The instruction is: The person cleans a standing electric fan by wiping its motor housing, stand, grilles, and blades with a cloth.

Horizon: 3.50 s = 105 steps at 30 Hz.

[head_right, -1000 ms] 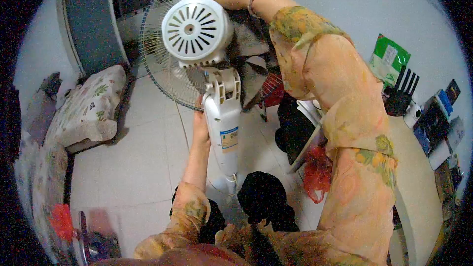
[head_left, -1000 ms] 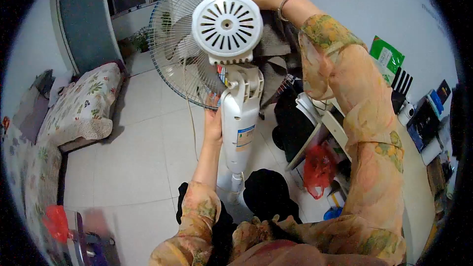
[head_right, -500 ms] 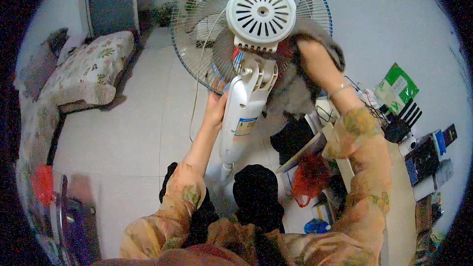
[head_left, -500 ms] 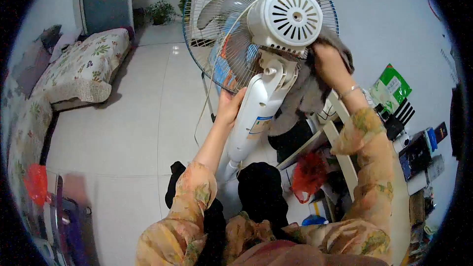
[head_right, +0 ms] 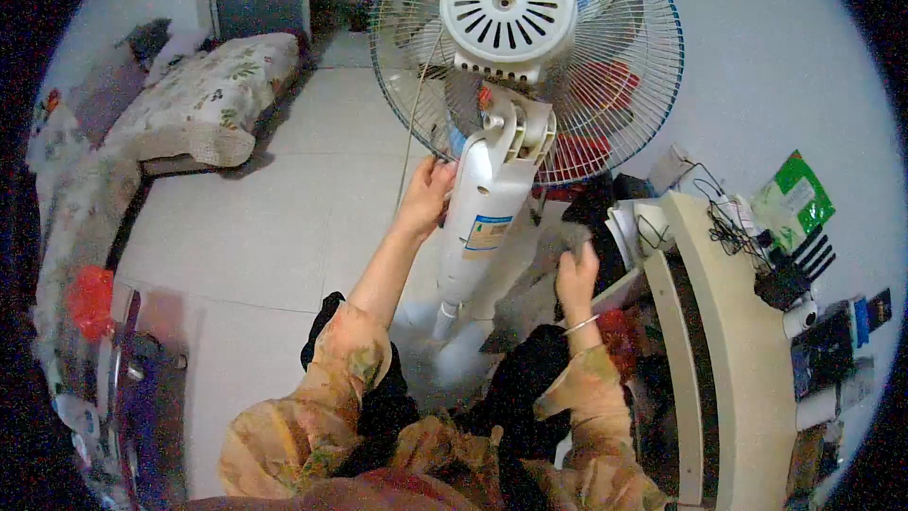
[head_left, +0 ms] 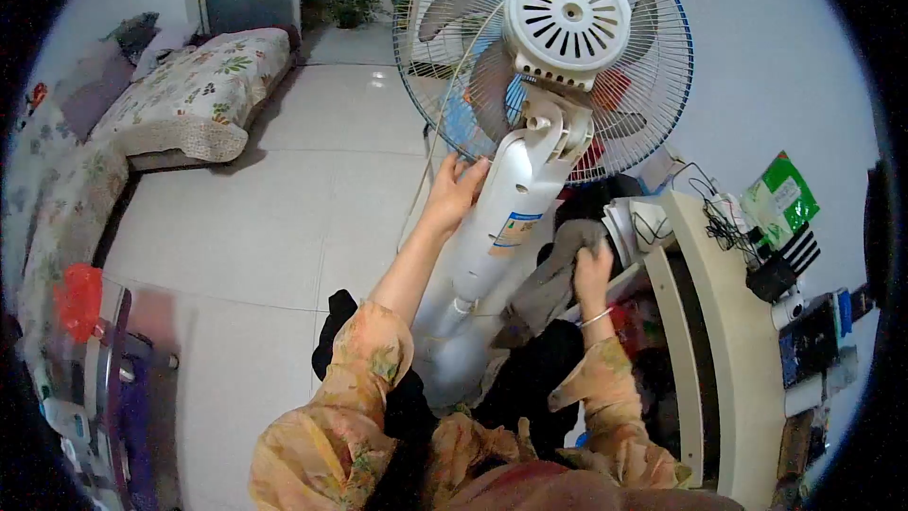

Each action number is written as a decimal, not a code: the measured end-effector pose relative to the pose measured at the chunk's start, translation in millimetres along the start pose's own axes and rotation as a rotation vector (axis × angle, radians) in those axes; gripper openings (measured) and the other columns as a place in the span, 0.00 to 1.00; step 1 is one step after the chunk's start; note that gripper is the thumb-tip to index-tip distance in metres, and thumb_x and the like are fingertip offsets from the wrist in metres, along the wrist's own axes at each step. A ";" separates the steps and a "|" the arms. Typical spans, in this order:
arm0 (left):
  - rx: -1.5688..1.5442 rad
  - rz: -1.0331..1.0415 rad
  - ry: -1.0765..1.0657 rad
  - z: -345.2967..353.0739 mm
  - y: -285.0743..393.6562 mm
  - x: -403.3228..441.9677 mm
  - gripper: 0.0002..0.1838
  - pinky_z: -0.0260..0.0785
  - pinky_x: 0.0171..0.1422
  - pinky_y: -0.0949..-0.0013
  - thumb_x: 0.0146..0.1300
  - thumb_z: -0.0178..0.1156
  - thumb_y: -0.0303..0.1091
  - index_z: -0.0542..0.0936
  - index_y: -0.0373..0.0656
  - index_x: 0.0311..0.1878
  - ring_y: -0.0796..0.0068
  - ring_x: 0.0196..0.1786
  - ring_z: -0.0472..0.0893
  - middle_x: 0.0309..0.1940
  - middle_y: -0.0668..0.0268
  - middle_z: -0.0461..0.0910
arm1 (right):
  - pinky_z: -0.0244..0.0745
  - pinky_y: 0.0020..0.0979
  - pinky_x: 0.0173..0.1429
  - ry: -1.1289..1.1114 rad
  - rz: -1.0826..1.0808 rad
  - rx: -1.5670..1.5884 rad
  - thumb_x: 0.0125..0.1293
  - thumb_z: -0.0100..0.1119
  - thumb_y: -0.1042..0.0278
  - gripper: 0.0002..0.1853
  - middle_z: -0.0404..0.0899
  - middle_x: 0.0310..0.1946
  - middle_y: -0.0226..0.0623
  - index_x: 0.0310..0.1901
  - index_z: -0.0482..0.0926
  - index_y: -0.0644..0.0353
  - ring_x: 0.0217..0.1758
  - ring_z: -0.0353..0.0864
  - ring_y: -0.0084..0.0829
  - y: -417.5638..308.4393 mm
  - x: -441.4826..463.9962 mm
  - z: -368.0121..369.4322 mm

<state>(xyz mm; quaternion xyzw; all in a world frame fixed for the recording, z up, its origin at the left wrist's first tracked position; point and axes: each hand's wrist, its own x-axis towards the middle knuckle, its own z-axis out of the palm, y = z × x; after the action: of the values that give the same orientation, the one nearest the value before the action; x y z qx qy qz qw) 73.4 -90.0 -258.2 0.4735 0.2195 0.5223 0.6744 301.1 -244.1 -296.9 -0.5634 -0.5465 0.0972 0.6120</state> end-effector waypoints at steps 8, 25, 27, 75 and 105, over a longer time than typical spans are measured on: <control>0.782 0.523 0.440 -29.5 27.0 -6.8 0.20 0.71 0.44 0.72 0.63 0.66 0.37 0.74 0.35 0.52 0.77 0.42 0.79 0.41 0.58 0.80 | 0.73 0.34 0.45 -0.167 0.118 0.126 0.58 0.48 0.78 0.17 0.80 0.36 0.41 0.49 0.74 0.70 0.38 0.76 0.32 79.1 -53.1 76.7; 0.342 0.558 0.352 -18.4 139.7 -36.0 0.18 0.62 0.31 0.73 0.77 0.43 0.42 0.75 0.39 0.36 0.81 0.21 0.62 0.18 0.74 0.63 | 0.73 0.33 0.48 -0.198 0.251 0.224 0.57 0.46 0.79 0.13 0.79 0.34 0.40 0.43 0.75 0.70 0.38 0.77 0.31 56.1 -47.3 52.6; 0.305 0.694 0.317 -1.7 177.8 -49.3 0.16 0.59 0.29 0.73 0.77 0.44 0.41 0.74 0.40 0.37 0.82 0.21 0.60 0.18 0.74 0.62 | 0.73 0.33 0.49 -0.199 0.237 0.275 0.57 0.47 0.80 0.13 0.80 0.34 0.40 0.44 0.75 0.70 0.38 0.78 0.32 74.2 -48.6 52.5; 1.404 0.737 0.133 177.0 278.3 -76.0 0.15 0.67 0.36 0.72 0.70 0.58 0.39 0.83 0.35 0.45 0.80 0.32 0.74 0.31 0.69 0.81 | 0.73 0.33 0.40 0.049 0.182 0.371 0.54 0.47 0.79 0.11 0.78 0.28 0.39 0.39 0.76 0.70 0.31 0.75 0.29 78.1 -41.1 0.7; 0.648 0.224 0.180 -34.4 170.3 105.8 0.27 0.68 0.58 0.61 0.68 0.53 0.53 0.73 0.39 0.59 0.60 0.62 0.71 0.57 0.61 0.76 | 0.71 0.43 0.61 -0.713 0.126 -0.297 0.48 0.74 0.43 0.51 0.65 0.61 0.60 0.62 0.60 0.76 0.62 0.70 0.56 81.5 -121.0 74.5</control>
<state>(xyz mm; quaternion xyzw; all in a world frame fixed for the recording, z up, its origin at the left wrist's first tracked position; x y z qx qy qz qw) -0.4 21.6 -105.1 0.6359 0.3793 0.5359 0.4058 237.1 -261.4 -446.7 -0.6094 -0.6971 0.2440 0.2884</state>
